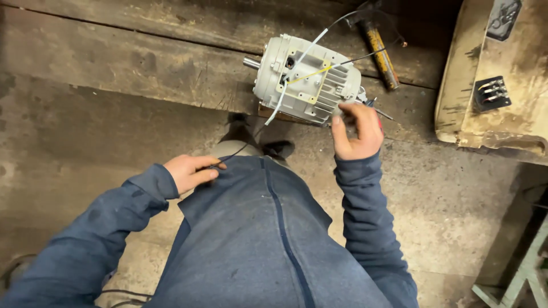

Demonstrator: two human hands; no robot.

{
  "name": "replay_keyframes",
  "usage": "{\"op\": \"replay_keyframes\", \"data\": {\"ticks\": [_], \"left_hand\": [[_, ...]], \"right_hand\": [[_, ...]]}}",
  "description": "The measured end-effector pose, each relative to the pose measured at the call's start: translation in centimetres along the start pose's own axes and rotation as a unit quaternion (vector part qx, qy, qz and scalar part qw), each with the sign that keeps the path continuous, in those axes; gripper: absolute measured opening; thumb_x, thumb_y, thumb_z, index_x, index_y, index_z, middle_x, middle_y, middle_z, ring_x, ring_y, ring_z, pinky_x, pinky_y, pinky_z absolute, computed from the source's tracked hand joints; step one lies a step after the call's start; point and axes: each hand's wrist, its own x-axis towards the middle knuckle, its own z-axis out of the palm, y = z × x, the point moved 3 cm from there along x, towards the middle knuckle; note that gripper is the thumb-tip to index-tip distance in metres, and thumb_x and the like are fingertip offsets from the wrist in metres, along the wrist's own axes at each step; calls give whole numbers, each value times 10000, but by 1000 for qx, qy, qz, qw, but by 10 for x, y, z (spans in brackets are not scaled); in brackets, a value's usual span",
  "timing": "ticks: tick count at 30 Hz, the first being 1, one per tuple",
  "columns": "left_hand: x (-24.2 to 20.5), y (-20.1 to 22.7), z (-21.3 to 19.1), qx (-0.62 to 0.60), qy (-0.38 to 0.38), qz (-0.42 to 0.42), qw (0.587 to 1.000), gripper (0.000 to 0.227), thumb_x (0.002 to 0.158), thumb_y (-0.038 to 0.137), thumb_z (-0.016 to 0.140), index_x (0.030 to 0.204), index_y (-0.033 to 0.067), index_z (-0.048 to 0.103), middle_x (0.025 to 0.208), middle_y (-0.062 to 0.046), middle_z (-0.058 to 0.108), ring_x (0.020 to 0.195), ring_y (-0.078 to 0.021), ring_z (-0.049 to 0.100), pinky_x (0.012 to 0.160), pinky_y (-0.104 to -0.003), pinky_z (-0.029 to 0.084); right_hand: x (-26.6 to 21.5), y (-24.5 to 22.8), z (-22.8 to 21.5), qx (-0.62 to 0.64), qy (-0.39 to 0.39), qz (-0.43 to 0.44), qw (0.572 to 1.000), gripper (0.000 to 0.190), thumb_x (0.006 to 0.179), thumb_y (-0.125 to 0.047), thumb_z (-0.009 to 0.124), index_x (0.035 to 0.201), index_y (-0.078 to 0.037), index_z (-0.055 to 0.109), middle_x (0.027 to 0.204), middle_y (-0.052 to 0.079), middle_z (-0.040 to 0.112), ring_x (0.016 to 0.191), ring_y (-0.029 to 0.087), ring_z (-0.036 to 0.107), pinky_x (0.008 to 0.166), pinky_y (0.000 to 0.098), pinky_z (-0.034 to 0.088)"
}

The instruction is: The person kneels on the workshop floor working on an electric motor, using combination pliers to strip insulation from the motor's lead wires and twist the bare conductor ends together. They reposition the motor on a cardboard pad and continue stripping and joining the wires throughout the clip.

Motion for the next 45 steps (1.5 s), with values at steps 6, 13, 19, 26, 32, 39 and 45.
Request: {"op": "replay_keyframes", "data": {"ticks": [6, 13, 19, 26, 32, 39, 45], "left_hand": [[25, 30, -40, 43, -14, 173, 984, 712, 866, 375, 726, 1462, 89, 463, 1241, -169, 685, 1138, -319, 668, 931, -412, 509], [99, 111, -73, -47, -119, 243, 962, 583, 928, 326, 689, 1428, 79, 519, 1236, -138, 728, 1136, -264, 708, 959, -363, 545], [136, 95, -44, -204, -138, 132, 960, 385, 1001, 230, 595, 1328, 31, 637, 1155, -112, 770, 1093, -145, 714, 962, -292, 553], [128, 95, -19, -362, -179, 142, 904, 439, 1100, 208, 510, 1460, -40, 554, 1354, -117, 670, 1254, -170, 613, 1105, -315, 477], [121, 96, -3, -428, -155, 139, 880, 514, 1113, 229, 485, 1524, -75, 436, 1493, -166, 567, 1408, -238, 537, 1203, -354, 407], [120, 84, 22, -527, -138, 134, 828, 565, 1114, 266, 462, 1552, -80, 379, 1537, -222, 521, 1435, -296, 513, 1209, -411, 412], [118, 86, 27, -528, -101, 144, 831, 556, 1104, 261, 456, 1575, -17, 359, 1502, -230, 539, 1353, -274, 566, 1157, -404, 456]], "right_hand": [[85, -69, -2, -280, -12, -304, 911, 312, 893, -161, 783, 1188, -80, 722, 1268, 129, 667, 1208, 345, 606, 1070, 454, 450], [63, -68, -5, -454, -137, -193, 859, 161, 956, -283, 782, 1052, -156, 760, 923, 41, 687, 971, 281, 632, 1009, 464, 450], [-18, -47, 40, -87, -174, 264, 945, 198, 924, -249, 720, 1015, -73, 729, 792, 68, 735, 725, 215, 743, 668, 323, 562], [-66, -31, 104, 198, -88, 321, 922, 168, 982, -150, 690, 1079, -15, 668, 925, 82, 765, 864, 148, 743, 805, 288, 581], [-72, -28, 109, 172, -47, 262, 948, 165, 978, -156, 713, 1059, -15, 685, 909, 84, 758, 844, 152, 746, 790, 291, 581], [-76, -30, 107, 116, -67, 229, 964, 179, 947, -193, 742, 1019, -33, 709, 833, 83, 752, 738, 154, 735, 708, 288, 570], [-74, -29, 104, 100, -86, 203, 970, 169, 950, -188, 735, 1016, -36, 703, 835, 87, 753, 742, 158, 745, 704, 291, 575]]}}
